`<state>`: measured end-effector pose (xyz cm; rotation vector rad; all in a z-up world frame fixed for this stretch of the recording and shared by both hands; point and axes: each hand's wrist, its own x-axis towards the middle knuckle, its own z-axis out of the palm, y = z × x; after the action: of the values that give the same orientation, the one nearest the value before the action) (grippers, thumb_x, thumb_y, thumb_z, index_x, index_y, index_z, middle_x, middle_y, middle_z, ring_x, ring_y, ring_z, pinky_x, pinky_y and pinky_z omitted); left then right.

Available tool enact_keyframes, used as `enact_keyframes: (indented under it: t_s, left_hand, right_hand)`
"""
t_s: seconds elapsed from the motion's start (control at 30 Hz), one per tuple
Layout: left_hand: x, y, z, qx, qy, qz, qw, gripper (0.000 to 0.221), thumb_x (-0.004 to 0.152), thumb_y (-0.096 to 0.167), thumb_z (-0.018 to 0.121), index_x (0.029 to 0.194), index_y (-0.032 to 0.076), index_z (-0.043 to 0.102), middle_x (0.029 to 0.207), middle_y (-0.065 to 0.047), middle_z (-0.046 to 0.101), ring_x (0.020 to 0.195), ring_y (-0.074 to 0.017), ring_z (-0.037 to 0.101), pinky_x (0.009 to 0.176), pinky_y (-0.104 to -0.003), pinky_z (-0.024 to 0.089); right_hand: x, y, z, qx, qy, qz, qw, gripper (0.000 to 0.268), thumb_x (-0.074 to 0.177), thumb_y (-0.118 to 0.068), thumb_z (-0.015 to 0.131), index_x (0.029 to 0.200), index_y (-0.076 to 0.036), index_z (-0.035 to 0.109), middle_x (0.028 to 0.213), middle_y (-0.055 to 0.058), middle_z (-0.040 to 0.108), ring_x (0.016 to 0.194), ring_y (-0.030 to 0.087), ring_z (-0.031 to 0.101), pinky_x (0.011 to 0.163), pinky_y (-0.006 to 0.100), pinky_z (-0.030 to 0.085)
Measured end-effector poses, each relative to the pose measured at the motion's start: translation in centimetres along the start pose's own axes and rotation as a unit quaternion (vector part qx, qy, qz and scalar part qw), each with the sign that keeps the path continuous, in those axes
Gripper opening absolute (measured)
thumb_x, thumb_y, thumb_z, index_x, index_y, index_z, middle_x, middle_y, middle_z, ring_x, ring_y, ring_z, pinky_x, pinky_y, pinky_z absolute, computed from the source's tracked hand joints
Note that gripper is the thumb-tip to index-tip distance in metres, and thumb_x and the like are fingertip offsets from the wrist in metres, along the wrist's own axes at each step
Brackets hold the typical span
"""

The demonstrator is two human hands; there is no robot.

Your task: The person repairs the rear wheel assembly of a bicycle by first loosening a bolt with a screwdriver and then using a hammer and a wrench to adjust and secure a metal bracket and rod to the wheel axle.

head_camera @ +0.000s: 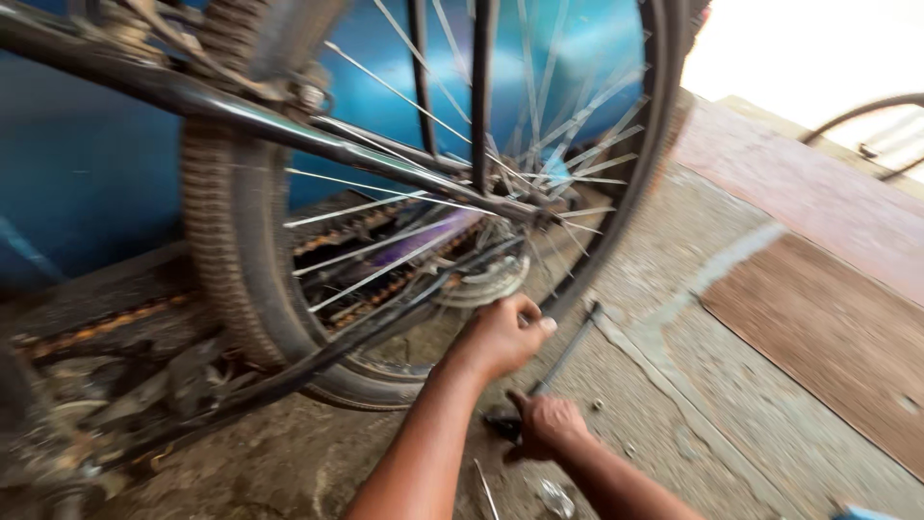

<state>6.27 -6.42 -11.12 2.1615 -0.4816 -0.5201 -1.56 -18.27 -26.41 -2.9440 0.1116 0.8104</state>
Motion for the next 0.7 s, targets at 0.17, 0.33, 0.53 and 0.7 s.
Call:
enact_keyframes:
  t_s: [0.17,0.33,0.53,0.7]
  left_hand:
    - [-2.2,2.0,-2.2,0.066,-0.015,-0.086,0.994,0.044,0.088,0.048,0.066,0.121,0.019,0.068,0.115,-0.009,0.075,0.109,-0.0265,0.072,0.094,-0.043,0.053]
    - [-0.4,2.2,0.0,0.184,0.037,0.005,0.982,0.054,0.086,0.051,0.071,0.123,0.011,0.069,0.122,-0.018,0.070,0.117,-0.0346,0.067,0.099,-0.045,0.052]
    - [3.4,5.5,3.6,0.141,0.070,-0.112,0.981,0.063,0.095,0.064,0.055,0.125,0.009,0.069,0.127,-0.019,0.070,0.119,-0.0350,0.068,0.101,-0.048,0.053]
    - [4.6,5.7,9.6,-0.212,0.034,-0.093,0.972,0.068,0.095,0.064,0.056,0.142,0.014,0.057,0.118,-0.012,0.067,0.093,-0.0292,0.070,0.075,-0.044,0.056]
  right_hand:
    - [-1.5,-0.4,0.7,0.081,0.089,0.028,0.992,0.061,0.081,-0.046,0.076,0.132,-0.017,0.058,0.101,0.016,0.074,0.095,0.033,0.072,0.082,0.045,0.057]
    - [-3.2,3.8,-1.5,0.224,0.309,-0.014,0.924,0.033,0.081,-0.039,0.074,0.108,-0.021,0.076,0.085,0.013,0.075,0.081,0.036,0.071,0.073,0.049,0.056]
    - [-6.2,10.9,-10.7,0.378,0.487,-0.045,0.786,0.026,0.083,-0.031,0.078,0.095,-0.009,0.072,0.068,0.013,0.071,0.059,0.028,0.068,0.058,0.042,0.054]
    - [-7.6,13.0,-12.5,0.482,0.546,-0.133,0.672,0.026,0.097,-0.026,0.071,0.085,-0.003,0.065,0.063,0.009,0.061,0.057,0.018,0.056,0.051,0.035,0.045]
